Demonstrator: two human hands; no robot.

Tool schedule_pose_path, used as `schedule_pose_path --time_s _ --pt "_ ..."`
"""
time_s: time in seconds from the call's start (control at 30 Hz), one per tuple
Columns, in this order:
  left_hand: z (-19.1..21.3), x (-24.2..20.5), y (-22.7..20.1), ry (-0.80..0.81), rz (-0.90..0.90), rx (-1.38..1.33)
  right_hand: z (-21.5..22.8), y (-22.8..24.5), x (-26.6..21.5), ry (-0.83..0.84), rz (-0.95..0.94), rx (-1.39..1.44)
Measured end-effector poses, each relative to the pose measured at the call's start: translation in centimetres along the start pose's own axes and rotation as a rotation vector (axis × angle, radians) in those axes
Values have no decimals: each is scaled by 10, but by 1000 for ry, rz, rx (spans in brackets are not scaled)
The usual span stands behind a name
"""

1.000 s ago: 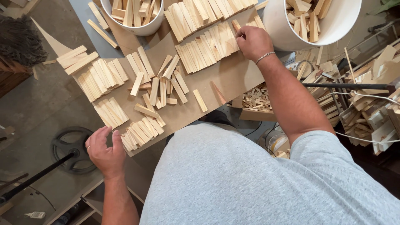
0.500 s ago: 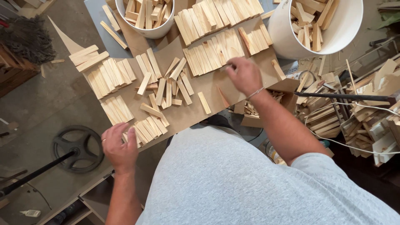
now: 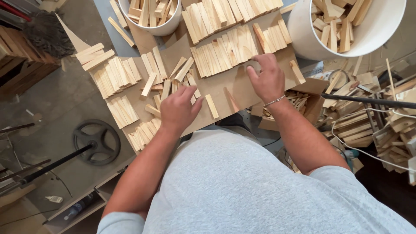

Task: Sorting and organizing small wooden slats on a workbench

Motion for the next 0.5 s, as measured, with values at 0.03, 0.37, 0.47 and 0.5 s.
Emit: schedule_pose_path --time_s 0.03,0.37,0.47,0.5 --pt "-6 10 -5 0 1 4 1 -4 4 1 1 4" --pt "-75 46 -19 211 94 240 -3 -25 28 96 262 -79" --pt "-78 50 -23 200 102 267 -3 -25 32 152 265 -79" --pt "-78 50 -24 209 109 273 -4 -24 32 181 252 -80"
Point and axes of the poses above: each hand's wrist, its own x-axis towards the middle knuckle, its own z-axis out of the back of the hand, y = z × x, the point moved 2 cm from there along x, towards the middle knuckle, and after that the axes turned 9 degrees about -y, right-handed, at the moved point
